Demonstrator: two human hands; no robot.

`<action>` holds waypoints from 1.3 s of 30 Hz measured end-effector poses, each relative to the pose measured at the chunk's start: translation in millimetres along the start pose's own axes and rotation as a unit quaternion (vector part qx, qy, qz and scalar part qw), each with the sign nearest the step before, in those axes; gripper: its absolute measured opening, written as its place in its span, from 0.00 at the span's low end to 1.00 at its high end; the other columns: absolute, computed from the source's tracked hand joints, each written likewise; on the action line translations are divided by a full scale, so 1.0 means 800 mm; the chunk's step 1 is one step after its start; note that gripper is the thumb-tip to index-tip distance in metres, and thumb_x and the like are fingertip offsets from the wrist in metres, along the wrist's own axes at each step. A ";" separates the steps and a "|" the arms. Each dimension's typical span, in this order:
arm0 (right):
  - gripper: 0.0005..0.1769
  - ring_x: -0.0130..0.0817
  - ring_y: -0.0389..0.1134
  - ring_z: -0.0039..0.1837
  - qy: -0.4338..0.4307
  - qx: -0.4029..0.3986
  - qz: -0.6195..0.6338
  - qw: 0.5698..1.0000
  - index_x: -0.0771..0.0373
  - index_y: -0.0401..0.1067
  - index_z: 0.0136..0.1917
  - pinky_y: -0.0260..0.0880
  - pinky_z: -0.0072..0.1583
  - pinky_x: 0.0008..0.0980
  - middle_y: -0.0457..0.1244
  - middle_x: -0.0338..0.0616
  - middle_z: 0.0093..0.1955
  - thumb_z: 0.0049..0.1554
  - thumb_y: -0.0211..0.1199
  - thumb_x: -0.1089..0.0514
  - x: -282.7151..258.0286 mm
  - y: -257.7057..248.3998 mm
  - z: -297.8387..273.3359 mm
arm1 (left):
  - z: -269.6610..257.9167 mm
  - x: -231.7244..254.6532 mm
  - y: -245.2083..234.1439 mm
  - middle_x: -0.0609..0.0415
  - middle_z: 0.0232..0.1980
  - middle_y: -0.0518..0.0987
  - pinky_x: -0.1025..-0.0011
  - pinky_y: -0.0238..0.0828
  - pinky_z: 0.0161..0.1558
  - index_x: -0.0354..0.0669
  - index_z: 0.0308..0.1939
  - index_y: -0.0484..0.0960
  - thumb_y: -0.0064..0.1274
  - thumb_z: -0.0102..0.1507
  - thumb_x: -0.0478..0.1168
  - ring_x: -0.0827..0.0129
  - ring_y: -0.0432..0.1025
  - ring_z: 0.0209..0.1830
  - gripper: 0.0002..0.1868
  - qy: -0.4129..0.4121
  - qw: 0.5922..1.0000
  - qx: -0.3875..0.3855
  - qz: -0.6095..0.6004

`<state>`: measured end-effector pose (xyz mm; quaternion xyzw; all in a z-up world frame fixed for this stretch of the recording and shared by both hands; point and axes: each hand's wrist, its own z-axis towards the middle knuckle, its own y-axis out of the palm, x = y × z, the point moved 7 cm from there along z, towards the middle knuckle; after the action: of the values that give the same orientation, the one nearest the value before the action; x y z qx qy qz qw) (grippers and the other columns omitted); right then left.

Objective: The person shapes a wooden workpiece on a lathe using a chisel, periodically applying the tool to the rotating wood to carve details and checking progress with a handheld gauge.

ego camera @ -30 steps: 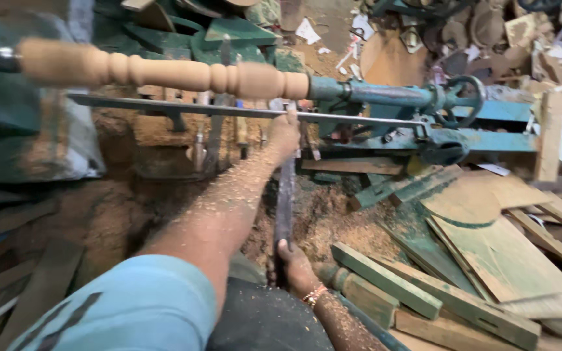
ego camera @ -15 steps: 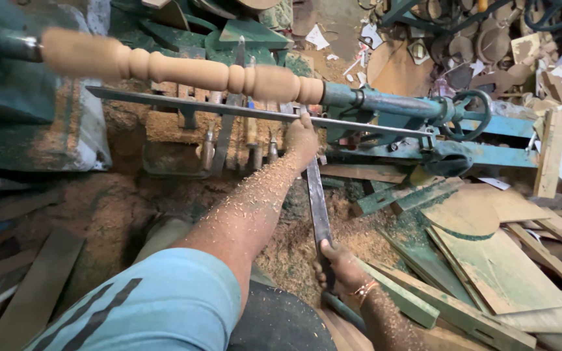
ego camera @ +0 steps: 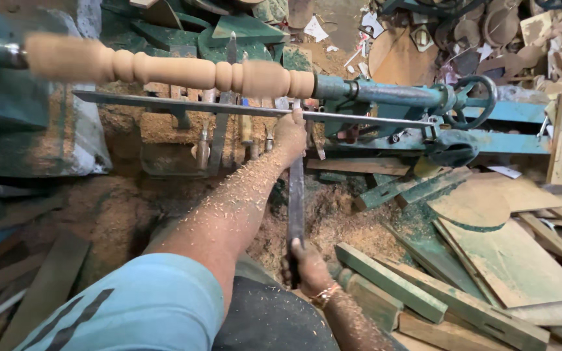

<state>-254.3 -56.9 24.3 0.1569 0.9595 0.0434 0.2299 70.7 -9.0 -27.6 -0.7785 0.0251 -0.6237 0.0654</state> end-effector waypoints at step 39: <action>0.15 0.35 0.60 0.29 0.041 -0.013 0.055 0.998 0.56 0.57 0.49 0.63 0.31 0.37 0.58 0.42 0.30 0.65 0.50 0.43 0.010 0.068 -0.018 | -0.001 -0.005 -0.011 0.57 0.20 0.66 0.68 0.61 0.18 0.43 0.35 0.74 0.32 0.74 0.61 0.70 0.61 0.14 0.28 -0.153 0.966 -0.148 -0.147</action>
<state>-252.0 -3.2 42.0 0.2040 0.9575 0.0749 0.1895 68.6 0.0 -29.9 -0.8607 -0.0077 -0.4893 -0.1402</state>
